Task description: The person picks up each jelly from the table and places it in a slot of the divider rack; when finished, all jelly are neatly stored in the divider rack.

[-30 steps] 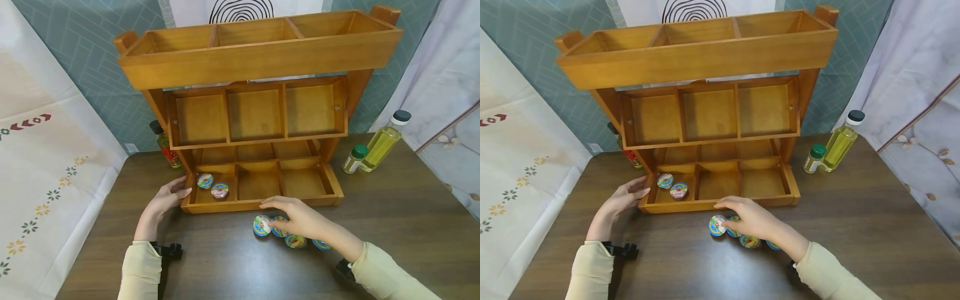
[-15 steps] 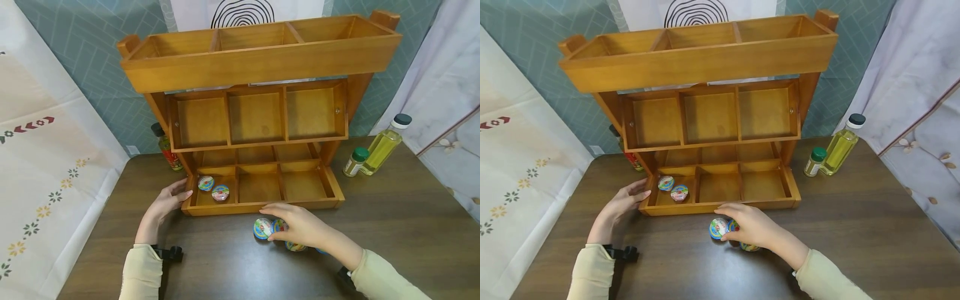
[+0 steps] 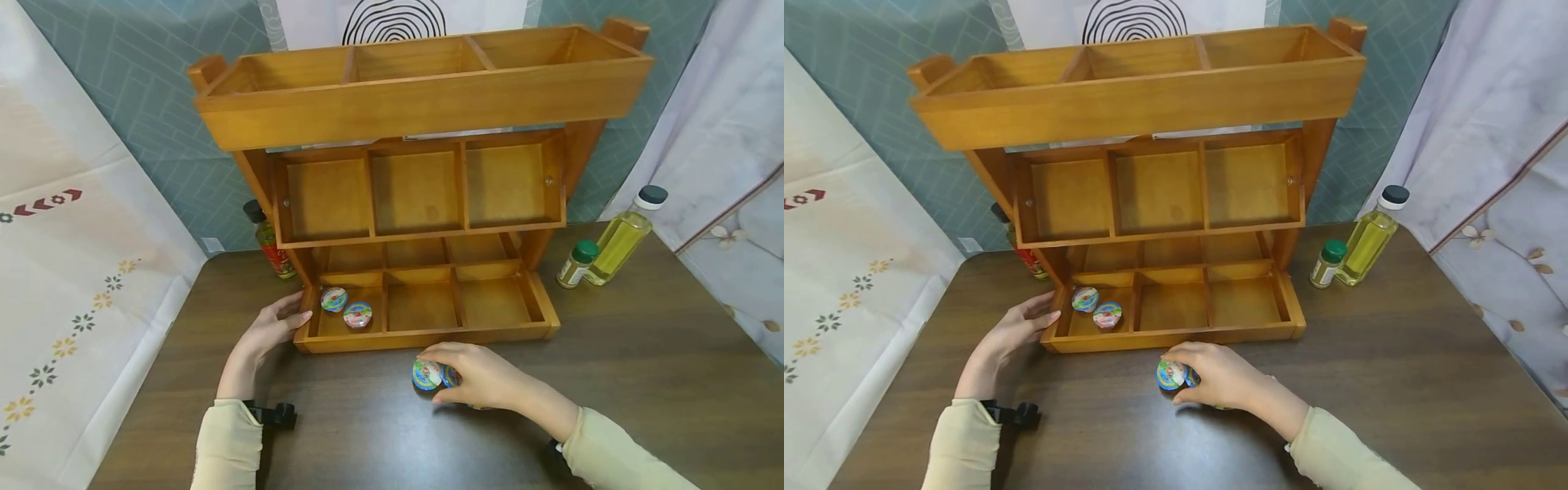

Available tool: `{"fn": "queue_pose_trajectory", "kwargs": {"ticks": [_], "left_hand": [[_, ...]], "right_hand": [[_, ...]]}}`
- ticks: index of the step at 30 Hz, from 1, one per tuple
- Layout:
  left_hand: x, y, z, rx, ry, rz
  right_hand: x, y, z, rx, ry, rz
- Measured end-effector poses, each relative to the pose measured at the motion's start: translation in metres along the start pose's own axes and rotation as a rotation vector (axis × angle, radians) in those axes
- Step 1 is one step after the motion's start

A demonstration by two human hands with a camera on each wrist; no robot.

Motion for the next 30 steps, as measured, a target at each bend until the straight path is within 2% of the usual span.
{"fn": "queue_pose_trajectory", "kwargs": {"ticks": [10,16,30], "left_hand": [[-0.001,-0.004,0.0,0.008,0.005,0.0],[-0.001,-0.007,0.001,0.02,0.017,0.004],[-0.003,-0.002,-0.001,0.022,0.028,-0.004]], "right_hand": [[0.0,-0.001,0.013,-0.059,-0.019,-0.043],[0.001,-0.001,0.018,-0.052,0.001,-0.02],[0.009,0.0,0.018,-0.029,0.021,0.011]]}}
Point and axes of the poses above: each hand's wrist, its own z-axis towards the middle knuckle, its own x-axis out of the palm, y = z × x, the point moved 3 cm from there along z, towards the middle knuckle, and after that the axes turned 5 degrees about z, right-handed, at the moved point
